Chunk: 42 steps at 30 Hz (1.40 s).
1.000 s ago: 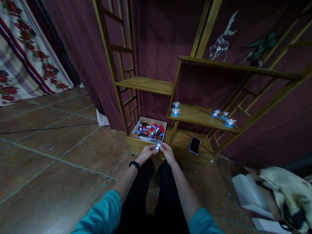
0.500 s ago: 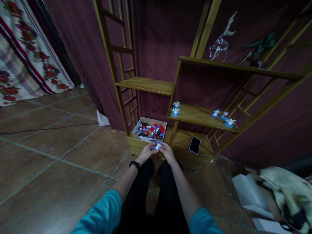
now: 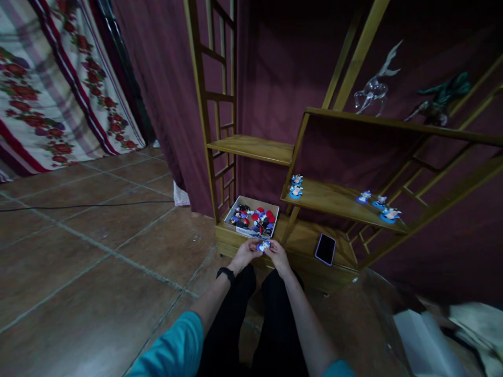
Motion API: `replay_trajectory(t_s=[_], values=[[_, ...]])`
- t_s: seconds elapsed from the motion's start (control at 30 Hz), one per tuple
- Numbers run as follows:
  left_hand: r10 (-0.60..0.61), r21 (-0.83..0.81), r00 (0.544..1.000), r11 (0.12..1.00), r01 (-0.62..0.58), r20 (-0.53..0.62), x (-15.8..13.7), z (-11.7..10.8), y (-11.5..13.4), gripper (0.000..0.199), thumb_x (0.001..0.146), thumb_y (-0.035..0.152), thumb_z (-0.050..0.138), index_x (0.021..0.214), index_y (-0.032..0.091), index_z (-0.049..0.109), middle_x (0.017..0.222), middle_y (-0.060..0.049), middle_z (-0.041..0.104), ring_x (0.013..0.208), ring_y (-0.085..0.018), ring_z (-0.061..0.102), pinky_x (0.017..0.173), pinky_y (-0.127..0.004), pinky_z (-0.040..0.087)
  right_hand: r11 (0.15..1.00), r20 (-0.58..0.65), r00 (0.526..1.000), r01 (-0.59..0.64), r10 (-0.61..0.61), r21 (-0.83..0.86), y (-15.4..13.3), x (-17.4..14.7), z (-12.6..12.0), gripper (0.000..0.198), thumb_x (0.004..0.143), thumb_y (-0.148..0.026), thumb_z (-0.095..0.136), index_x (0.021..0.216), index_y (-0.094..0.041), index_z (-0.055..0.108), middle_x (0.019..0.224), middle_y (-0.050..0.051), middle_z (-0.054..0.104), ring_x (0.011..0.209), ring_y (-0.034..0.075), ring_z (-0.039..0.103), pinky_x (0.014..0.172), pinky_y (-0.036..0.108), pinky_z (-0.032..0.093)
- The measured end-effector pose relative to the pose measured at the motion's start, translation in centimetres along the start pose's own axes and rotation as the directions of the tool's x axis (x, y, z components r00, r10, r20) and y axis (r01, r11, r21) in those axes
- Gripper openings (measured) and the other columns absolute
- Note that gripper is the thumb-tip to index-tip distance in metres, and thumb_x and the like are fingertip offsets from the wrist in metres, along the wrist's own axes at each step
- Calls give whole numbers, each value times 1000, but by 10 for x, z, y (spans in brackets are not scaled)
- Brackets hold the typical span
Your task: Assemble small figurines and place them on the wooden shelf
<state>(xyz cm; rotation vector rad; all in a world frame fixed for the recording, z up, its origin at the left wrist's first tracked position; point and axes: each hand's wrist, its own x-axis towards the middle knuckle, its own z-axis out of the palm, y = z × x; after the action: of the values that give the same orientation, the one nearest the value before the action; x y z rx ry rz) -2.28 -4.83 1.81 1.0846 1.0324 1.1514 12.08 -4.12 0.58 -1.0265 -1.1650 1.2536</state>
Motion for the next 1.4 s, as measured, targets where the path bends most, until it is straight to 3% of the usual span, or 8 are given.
replay_trajectory(t_s=[0.6,0.83,1.4], values=[[-59,10,990,998,61,-129,-8,8,4,30,58,6,68,87,10,61,51,3,57,43,-7,51,50,-20,40,998,29,999,19,-17,-63,18,1,-2,34,60,-27,66,93,-19,61,91,4,67,82,19,62,78,34,48],[-75,28,986,996,80,-150,-12,11,5,21,62,9,66,83,10,60,49,3,57,40,-7,51,46,-19,42,1000,11,1000,27,-27,9,21,2,-1,37,57,-24,66,94,-17,60,89,5,68,83,19,63,82,35,46],[-79,-68,976,995,66,-205,-26,16,5,28,53,13,76,66,12,52,50,2,58,41,-8,54,46,-21,46,997,19,1000,20,-22,68,16,-8,2,33,54,-25,66,87,-18,62,83,5,68,76,18,63,79,35,47]])
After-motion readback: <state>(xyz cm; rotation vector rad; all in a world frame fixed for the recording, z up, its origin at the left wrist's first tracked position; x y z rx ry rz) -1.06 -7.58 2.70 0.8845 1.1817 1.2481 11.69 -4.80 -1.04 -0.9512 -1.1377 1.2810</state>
